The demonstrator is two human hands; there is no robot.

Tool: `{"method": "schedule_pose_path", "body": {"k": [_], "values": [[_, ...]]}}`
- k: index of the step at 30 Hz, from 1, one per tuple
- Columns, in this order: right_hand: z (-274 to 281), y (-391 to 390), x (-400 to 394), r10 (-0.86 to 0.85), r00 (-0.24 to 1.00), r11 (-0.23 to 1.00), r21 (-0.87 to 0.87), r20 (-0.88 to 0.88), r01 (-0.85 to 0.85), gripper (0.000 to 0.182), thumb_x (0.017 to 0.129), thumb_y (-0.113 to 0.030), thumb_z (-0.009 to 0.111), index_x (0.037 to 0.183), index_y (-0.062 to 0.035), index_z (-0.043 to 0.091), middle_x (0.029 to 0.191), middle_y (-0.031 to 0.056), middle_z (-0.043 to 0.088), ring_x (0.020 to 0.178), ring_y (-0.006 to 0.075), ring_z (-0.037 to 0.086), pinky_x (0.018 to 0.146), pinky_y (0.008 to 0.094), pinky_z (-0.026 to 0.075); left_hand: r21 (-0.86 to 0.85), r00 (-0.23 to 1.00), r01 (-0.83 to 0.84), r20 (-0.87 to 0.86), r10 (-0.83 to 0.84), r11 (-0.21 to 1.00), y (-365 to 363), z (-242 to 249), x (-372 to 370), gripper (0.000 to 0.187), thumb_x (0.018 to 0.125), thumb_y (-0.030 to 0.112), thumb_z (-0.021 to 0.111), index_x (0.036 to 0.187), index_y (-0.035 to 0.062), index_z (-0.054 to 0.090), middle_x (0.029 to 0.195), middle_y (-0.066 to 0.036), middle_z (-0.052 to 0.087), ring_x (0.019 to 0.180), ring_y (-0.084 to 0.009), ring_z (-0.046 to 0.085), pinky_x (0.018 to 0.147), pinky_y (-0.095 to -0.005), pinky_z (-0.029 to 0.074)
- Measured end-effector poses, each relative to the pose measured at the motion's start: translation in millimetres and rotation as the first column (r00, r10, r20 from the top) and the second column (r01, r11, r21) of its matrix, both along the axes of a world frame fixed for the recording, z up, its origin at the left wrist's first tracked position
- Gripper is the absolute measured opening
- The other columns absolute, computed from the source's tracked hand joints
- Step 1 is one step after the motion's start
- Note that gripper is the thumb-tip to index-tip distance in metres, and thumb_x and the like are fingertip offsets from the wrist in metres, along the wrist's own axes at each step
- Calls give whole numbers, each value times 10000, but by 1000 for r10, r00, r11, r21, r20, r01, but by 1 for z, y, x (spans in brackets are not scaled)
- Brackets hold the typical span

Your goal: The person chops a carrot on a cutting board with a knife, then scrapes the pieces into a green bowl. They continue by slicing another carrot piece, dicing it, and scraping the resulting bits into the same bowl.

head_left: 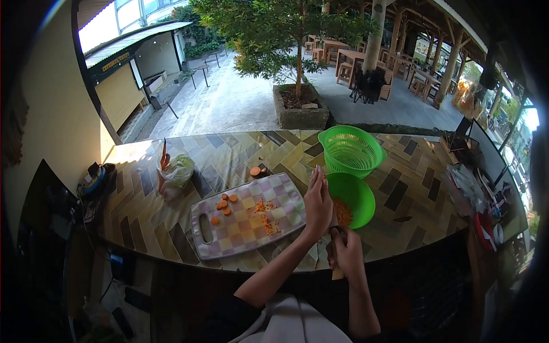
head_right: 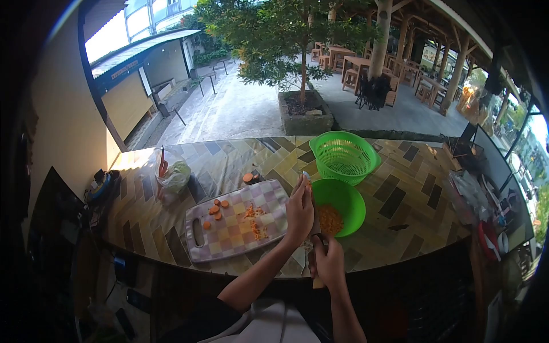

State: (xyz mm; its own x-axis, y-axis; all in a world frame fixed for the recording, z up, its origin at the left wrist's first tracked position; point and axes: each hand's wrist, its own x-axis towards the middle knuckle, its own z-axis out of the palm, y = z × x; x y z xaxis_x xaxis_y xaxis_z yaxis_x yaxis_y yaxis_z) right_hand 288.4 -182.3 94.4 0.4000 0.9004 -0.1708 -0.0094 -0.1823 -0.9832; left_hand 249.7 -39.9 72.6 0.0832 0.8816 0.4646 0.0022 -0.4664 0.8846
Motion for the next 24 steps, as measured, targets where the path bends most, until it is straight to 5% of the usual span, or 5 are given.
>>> {"method": "schedule_pose_path", "body": {"k": [3,7,10,18,24], "values": [[2,-14,17,-74,995,996,-37,64,77,250,1026,-193,525,1127,34,550,544,9,493,394,73,461,347,263,358,-21,997,73,-32,-74,997,-11,-7,29,398,1034,123,447,1375,-81,474,1439,-294,450,1372,-407,413,1119,-418,363],[0,-29,30,-140,742,981,-10,655,194,229,985,-164,570,1075,46,580,656,196,637,578,365,643,538,436,474,-162,982,189,58,-182,968,-14,-27,45,395,1051,183,430,1352,-57,517,1391,-259,527,1329,-348,494,1102,-382,383],[2,-36,30,-171,629,962,-8,759,271,200,965,-135,589,1040,51,597,724,260,636,695,417,651,618,448,461,-264,959,278,16,-284,924,-2,-28,36,405,1060,219,425,1349,-45,529,1383,-234,549,1313,-312,518,1100,-347,373],[13,-37,30,-173,710,968,-16,682,251,189,960,-131,604,981,56,586,716,242,640,706,427,644,596,433,459,-182,891,446,-5,-455,876,9,-27,44,555,1073,298,390,1471,-83,317,1560,-259,295,1463,-328,289,1173,-342,260],[5,-34,37,-198,726,968,14,658,252,185,960,-117,602,988,67,595,697,229,625,607,370,630,577,409,447,-73,847,457,-267,-459,886,-32,-10,17,405,1030,198,470,1327,-70,526,1383,-273,507,1301,-361,501,1058,-366,417]]}}
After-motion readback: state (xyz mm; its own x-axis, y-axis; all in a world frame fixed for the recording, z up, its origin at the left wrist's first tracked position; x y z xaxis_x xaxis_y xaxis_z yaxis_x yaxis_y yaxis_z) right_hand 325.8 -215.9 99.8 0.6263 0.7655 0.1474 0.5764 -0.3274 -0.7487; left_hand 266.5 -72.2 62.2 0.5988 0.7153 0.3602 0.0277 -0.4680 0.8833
